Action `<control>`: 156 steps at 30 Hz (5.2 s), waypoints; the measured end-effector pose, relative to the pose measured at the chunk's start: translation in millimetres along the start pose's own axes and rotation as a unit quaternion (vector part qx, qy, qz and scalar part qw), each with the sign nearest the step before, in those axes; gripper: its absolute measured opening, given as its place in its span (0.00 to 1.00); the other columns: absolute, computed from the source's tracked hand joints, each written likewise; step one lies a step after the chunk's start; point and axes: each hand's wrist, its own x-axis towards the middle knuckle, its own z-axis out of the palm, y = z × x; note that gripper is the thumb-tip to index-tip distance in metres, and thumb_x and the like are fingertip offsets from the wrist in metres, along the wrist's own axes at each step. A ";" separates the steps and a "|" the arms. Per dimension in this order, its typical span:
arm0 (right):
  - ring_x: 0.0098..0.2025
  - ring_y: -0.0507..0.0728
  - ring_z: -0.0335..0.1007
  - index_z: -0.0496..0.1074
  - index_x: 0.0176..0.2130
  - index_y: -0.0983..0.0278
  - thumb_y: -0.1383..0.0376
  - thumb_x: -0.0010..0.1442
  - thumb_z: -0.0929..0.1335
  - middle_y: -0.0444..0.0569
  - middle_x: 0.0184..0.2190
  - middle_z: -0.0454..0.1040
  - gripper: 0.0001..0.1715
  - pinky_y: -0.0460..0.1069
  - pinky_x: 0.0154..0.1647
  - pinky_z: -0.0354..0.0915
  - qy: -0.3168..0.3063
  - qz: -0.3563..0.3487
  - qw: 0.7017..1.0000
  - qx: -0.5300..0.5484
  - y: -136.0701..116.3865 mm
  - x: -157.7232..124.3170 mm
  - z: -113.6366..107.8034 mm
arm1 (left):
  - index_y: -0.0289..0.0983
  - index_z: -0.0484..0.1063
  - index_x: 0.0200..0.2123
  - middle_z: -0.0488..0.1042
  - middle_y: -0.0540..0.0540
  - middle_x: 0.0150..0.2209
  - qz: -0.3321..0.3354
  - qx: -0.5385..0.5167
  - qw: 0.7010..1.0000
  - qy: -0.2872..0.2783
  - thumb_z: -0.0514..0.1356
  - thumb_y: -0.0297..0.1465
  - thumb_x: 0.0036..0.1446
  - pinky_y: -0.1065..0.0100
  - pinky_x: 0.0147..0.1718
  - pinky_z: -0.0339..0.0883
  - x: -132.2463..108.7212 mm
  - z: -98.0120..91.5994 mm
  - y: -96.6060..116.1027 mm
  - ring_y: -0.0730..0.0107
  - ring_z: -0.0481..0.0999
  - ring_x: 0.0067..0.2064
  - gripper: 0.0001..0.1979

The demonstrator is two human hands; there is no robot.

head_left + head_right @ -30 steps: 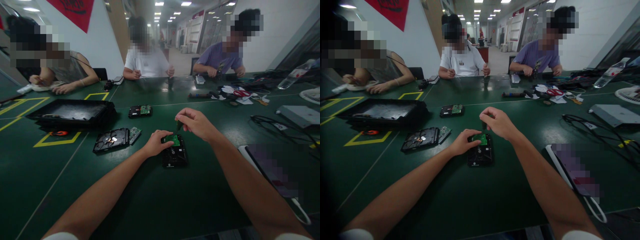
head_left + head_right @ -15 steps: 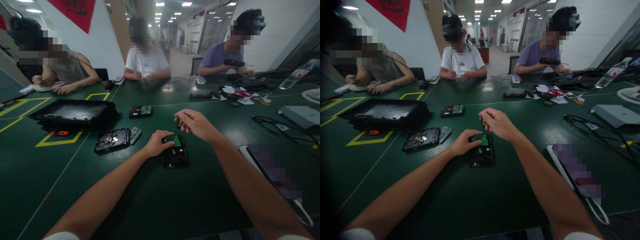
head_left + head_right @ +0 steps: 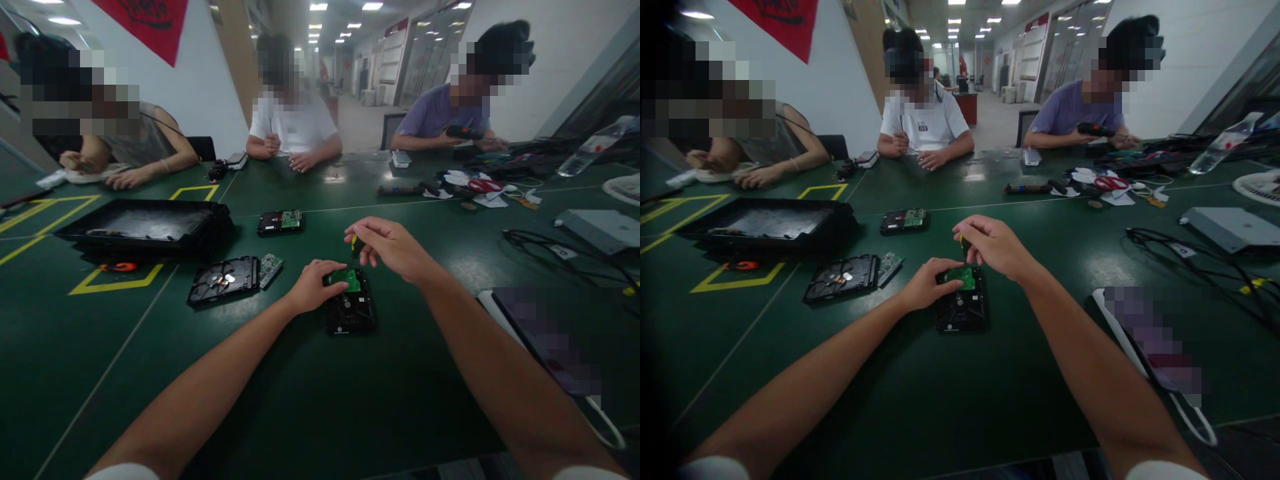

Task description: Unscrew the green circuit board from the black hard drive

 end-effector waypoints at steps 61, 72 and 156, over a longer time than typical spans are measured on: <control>0.31 0.54 0.72 0.79 0.42 0.61 0.53 0.66 0.71 0.47 0.33 0.79 0.14 0.49 0.33 0.67 0.054 -0.061 0.982 -0.168 0.1 -3.4 -4.9 | 0.46 0.76 0.61 0.80 0.44 0.58 -0.008 -0.002 1.000 -0.005 0.68 0.43 0.63 0.47 0.62 0.65 0.2 -0.7 3.0 0.50 0.75 0.59 0.24; 0.25 0.50 0.69 0.78 0.41 0.60 0.49 0.69 0.68 0.48 0.38 0.80 0.18 0.47 0.24 0.64 0.005 -0.035 0.993 -0.109 -1.3 -3.4 -0.9 | 0.46 0.76 0.61 0.80 0.45 0.58 -0.006 -0.001 1.000 -0.002 0.68 0.42 0.63 0.48 0.62 0.65 0.5 0.5 0.5 0.50 0.75 0.59 0.24; 0.28 0.52 0.69 0.79 0.47 0.60 0.54 0.69 0.68 0.45 0.31 0.76 0.17 0.46 0.25 0.62 0.027 -0.025 0.995 -0.091 -0.7 -0.4 -4.1 | 0.48 0.78 0.55 0.82 0.47 0.54 -0.010 -0.025 1.000 0.003 0.69 0.41 0.62 0.50 0.60 0.66 0.1 -1.1 3.3 0.52 0.76 0.57 0.18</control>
